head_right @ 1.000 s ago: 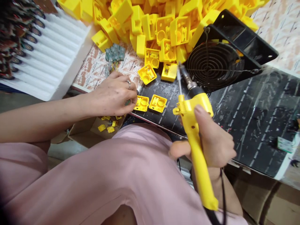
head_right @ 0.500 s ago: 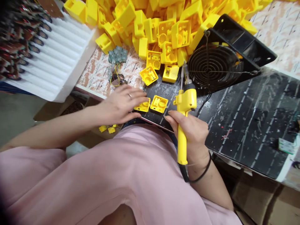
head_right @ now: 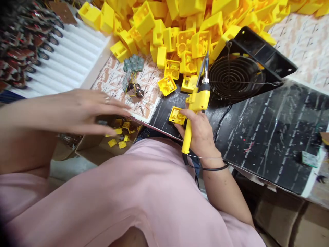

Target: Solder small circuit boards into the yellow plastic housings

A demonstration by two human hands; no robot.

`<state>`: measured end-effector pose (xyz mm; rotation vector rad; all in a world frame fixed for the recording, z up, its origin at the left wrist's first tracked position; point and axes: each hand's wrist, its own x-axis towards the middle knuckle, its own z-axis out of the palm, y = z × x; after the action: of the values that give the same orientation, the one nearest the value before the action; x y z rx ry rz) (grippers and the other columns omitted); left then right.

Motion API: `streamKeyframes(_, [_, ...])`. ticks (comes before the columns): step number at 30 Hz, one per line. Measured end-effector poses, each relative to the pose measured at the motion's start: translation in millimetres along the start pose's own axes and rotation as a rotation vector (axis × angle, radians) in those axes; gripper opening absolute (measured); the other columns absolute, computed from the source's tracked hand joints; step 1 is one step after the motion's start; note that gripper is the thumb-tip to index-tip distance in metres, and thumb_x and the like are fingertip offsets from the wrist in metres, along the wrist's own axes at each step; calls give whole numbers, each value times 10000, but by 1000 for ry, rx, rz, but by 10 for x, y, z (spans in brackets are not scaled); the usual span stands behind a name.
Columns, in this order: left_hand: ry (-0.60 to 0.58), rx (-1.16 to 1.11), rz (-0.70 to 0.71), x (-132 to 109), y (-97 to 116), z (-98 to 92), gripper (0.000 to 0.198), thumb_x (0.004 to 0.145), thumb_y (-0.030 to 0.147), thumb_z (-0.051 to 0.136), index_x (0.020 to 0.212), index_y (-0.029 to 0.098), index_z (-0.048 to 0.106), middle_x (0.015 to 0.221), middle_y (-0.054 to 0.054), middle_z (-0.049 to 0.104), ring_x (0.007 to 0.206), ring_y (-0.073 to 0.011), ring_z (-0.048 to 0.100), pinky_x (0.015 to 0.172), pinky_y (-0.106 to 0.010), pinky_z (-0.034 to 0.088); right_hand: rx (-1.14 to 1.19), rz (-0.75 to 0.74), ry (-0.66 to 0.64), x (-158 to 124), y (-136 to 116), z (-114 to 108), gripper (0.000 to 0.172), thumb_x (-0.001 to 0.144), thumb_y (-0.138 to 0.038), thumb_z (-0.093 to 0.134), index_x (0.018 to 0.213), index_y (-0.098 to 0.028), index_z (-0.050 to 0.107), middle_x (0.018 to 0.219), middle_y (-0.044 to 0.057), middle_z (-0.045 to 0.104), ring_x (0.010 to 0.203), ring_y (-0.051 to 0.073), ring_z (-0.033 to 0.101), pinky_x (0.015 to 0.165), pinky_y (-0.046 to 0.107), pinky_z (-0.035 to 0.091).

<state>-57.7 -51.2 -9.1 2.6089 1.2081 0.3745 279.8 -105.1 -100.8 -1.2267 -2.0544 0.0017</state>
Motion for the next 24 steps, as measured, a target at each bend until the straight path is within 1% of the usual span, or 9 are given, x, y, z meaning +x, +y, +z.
streamKeyframes(4, [22, 12, 4, 676, 112, 329, 555, 918, 507, 667, 1431, 298, 645, 1296, -106, 720, 1346, -370, 589, 1027, -545, 522, -94, -11, 52, 36, -52, 21, 497, 937, -354, 786, 1362, -254, 547, 1178, 87, 765, 954, 262, 766, 853, 400, 643])
streamKeyframes(6, [7, 21, 30, 1003, 177, 448, 523, 924, 466, 661, 1411, 275, 660, 1289, -118, 720, 1346, -379, 575, 1053, -547, 488, -88, -10, 35, 28, -60, 19, 511, 946, -390, 770, 1379, -249, 537, 1150, 85, 763, 980, 273, 761, 889, 426, 641])
streamKeyframes(9, [-61, 93, 79, 1239, 290, 501, 493, 937, 407, 653, 1399, 237, 676, 1250, -146, 731, 1322, -393, 579, 1088, -564, 431, -30, -6, 4, 6, -54, 0, 565, 942, -372, 774, 1425, -266, 502, 1164, 68, 754, 1076, 275, 752, 964, 440, 629])
streamKeyframes(11, [-90, 173, 66, 1219, 378, 485, 522, 952, 415, 653, 1440, 231, 652, 1236, -161, 736, 1314, -403, 582, 1099, -577, 403, -13, -3, 9, 0, -43, -29, 582, 938, -298, 774, 1445, -287, 488, 1220, 63, 751, 1112, 263, 747, 964, 412, 626])
streamKeyframes(14, [-182, 284, -21, 1041, 536, 523, 590, 984, 556, 619, 1445, 190, 655, 1198, -202, 747, 1251, -418, 623, 1067, -580, 407, -39, -6, 39, -9, -11, -86, 625, 909, -238, 800, 1454, -282, 496, 1245, 73, 754, 1084, 267, 754, 937, 408, 628])
streamKeyframes(17, [-254, 303, -70, 836, 643, 663, 825, 965, 753, 526, 1502, 132, 604, 1125, -231, 758, 1108, -402, 692, 942, -515, 462, -35, -22, 14, -55, 46, -120, 629, 896, -253, 817, 1454, -263, 526, 1219, 81, 760, 1047, 282, 761, 887, 414, 636])
streamKeyframes(19, [-209, 252, -57, 721, 608, 707, 907, 964, 797, 468, 1578, 131, 513, 1053, -197, 769, 994, -354, 724, 820, -430, 479, 3, -9, -7, -104, 85, -128, 630, 895, -253, 819, 1459, -267, 538, 1212, 77, 761, 1043, 287, 765, 853, 411, 643])
streamKeyframes(21, [-114, 184, -48, 632, 461, 638, 785, 1026, 702, 423, 1580, 152, 505, 995, -139, 772, 906, -289, 731, 746, -366, 474, 50, 10, -16, -145, 106, -139, 659, 887, -267, 830, 1473, -264, 530, 1265, 91, 750, 1101, 305, 756, 899, 447, 645])
streamKeyframes(24, [68, 131, -82, 568, 107, 382, 493, 1068, 426, 389, 1421, 209, 655, 1111, -103, 767, 1007, -247, 722, 864, -372, 515, 80, 13, -11, -147, 87, -158, 740, 857, -358, 871, 1491, -260, 502, 1378, 132, 705, 1201, 339, 723, 1021, 539, 608])
